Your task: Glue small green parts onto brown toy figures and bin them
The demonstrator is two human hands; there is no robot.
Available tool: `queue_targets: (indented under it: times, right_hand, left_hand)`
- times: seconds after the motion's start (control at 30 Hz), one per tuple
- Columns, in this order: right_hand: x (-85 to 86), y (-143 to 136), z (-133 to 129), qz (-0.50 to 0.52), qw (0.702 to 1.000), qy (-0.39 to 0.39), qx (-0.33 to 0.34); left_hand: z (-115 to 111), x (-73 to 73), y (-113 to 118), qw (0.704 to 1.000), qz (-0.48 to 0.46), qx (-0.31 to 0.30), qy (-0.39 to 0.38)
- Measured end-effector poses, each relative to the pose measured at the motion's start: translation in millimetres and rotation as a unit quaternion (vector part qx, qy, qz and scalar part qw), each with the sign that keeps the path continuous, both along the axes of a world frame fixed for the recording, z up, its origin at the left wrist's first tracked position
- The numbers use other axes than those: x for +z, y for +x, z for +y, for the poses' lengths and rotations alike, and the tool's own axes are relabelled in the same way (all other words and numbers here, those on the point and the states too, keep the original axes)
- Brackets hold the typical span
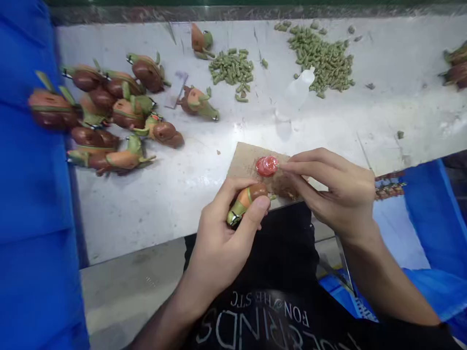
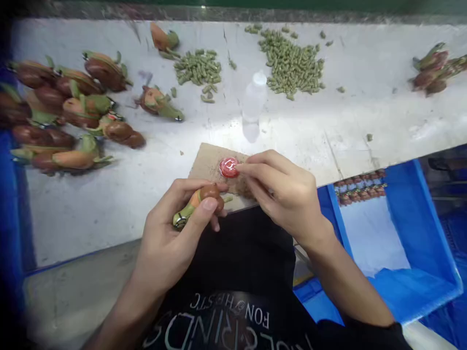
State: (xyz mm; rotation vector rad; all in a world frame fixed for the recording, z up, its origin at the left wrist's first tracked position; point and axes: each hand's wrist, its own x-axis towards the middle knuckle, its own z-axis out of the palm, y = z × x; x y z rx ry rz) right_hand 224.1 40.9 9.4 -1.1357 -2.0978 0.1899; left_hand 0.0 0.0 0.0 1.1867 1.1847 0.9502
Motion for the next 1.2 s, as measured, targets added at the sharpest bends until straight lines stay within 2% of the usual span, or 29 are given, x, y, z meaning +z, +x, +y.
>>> queue_targets:
  times: [0.27,0.4,0.47,0.57,0.63,0.7,0.83,1.0,1.2]
  right_hand:
    - [3.7,0.5,-3.0,0.000,1.000,-0.013,-0.014]
    - [4.2,-6.3,-5.7,0.101,0.989,-0.086,-0.059]
    - [3.7,-10.8,-6.7,0.194,0.962,-0.164,-0.097]
    - [3.1,-15.4,-5.2,0.311,0.898,-0.284,-0.126]
    - [3.4,-16.0,-2.3,0.351,0.867,-0.329,-0.127]
    - [4.2,-15.4,0.9,0.367,0.851,-0.353,-0.128]
    - [6.7,-13.0,4.9,0.366,0.842,-0.373,-0.138]
    - [15.6,-13.2,0.9,0.363,0.850,-0.356,-0.138]
    - [26.4,-23.8,-15.9,0.383,0.839,-0.377,-0.088]
  left_hand:
    - [-0.1,-0.8,1.5,1.000,-0.004,0.008,0.000]
    - [-0.6,-0.8,0.9,1.000,-0.009,0.006,0.000]
    - [-0.9,-0.4,0.5,1.000,-0.009,0.007,0.002]
    - [-0.8,-0.5,0.7,1.000,-0.007,0.008,0.005]
    - [-0.5,-1.0,1.3,1.000,-0.008,0.009,0.007]
    - [-0.2,-1.6,1.9,1.000,-0.012,0.010,0.009]
    - [-0.1,-1.9,2.7,1.000,-0.014,0.013,0.007]
    - [-1.3,-1.5,0.1,0.999,-0.031,0.016,-0.001]
    - [-0.2,-3.2,-7.5,0.996,-0.094,0.006,0.002]
